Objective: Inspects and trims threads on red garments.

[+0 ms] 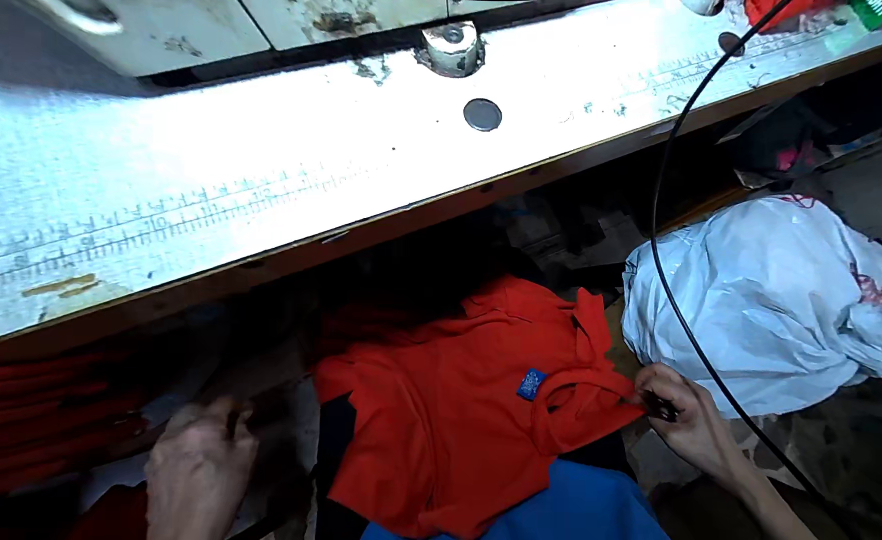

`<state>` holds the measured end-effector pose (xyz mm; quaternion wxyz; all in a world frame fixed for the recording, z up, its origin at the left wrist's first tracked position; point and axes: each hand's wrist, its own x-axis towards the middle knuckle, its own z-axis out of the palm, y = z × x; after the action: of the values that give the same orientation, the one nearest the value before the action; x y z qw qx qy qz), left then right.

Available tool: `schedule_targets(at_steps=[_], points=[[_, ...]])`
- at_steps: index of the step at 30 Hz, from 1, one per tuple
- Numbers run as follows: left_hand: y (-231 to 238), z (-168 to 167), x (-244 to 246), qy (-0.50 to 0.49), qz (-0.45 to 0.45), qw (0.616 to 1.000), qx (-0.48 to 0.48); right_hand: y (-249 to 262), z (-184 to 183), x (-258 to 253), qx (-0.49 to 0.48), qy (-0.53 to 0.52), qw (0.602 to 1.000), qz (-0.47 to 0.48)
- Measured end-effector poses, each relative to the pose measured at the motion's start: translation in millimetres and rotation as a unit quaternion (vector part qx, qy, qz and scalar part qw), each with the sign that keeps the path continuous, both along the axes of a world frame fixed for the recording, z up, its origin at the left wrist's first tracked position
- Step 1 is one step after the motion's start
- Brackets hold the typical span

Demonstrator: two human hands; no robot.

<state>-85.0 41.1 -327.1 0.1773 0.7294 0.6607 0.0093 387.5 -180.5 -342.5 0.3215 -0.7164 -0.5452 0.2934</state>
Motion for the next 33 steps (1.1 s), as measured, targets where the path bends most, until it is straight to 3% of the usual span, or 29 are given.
schedule_targets(at_steps=[3, 5, 8, 10, 13, 15, 17, 19, 20, 22, 25, 29, 31, 33], points=[[-6, 14, 53, -0.11, -0.076, 0.991, 0.031, 9, 14, 1, 0.014, 0.06, 0.998, -0.021], [-11, 17, 110, -0.191, -0.162, 0.968, 0.03, 23, 22, -5, 0.051, 0.035, 0.997, -0.038], [-29, 17, 185, -0.311, -0.257, 0.912, -0.074, 55, 26, -24, 0.112, -0.035, 0.993, 0.012], [-45, 24, 214, -0.275, -0.28, 0.906, -0.161, 73, 30, -40, 0.07, -0.076, 0.992, 0.072], [-68, 24, 224, -0.213, -0.331, 0.908, -0.14, 94, 40, -53, -0.103, -0.085, 0.968, 0.211], [-76, 12, 218, -0.242, -0.336, 0.907, -0.078, 94, 31, -50, -0.066, -0.055, 0.967, 0.24], [-79, 3, 211, -0.286, -0.316, 0.905, -0.015, 89, 26, -42, -0.007, 0.108, 0.982, 0.153], [-81, -2, 207, -0.313, -0.3, 0.9, 0.034, 88, 31, -35, 0.009, 0.322, 0.946, -0.033], [-81, -3, 206, -0.323, -0.294, 0.898, 0.045, 91, 36, -29, 0.015, 0.374, 0.921, -0.106], [-82, -3, 205, -0.326, -0.295, 0.897, 0.052, 96, 41, -25, 0.034, 0.37, 0.912, -0.171], [-80, -1, 205, -0.314, -0.321, 0.891, 0.07, 98, 28, -29, 0.058, 0.281, 0.94, -0.183], [-76, 2, 210, -0.327, -0.291, 0.898, 0.048, 103, 27, -24, 0.097, 0.27, 0.915, -0.283], [-66, 1, 218, -0.329, -0.278, 0.903, -0.009, 101, 30, -22, 0.096, 0.245, 0.935, -0.237], [-56, 0, 228, -0.351, -0.263, 0.893, -0.105, 96, 34, -25, 0.079, 0.206, 0.967, -0.126]])
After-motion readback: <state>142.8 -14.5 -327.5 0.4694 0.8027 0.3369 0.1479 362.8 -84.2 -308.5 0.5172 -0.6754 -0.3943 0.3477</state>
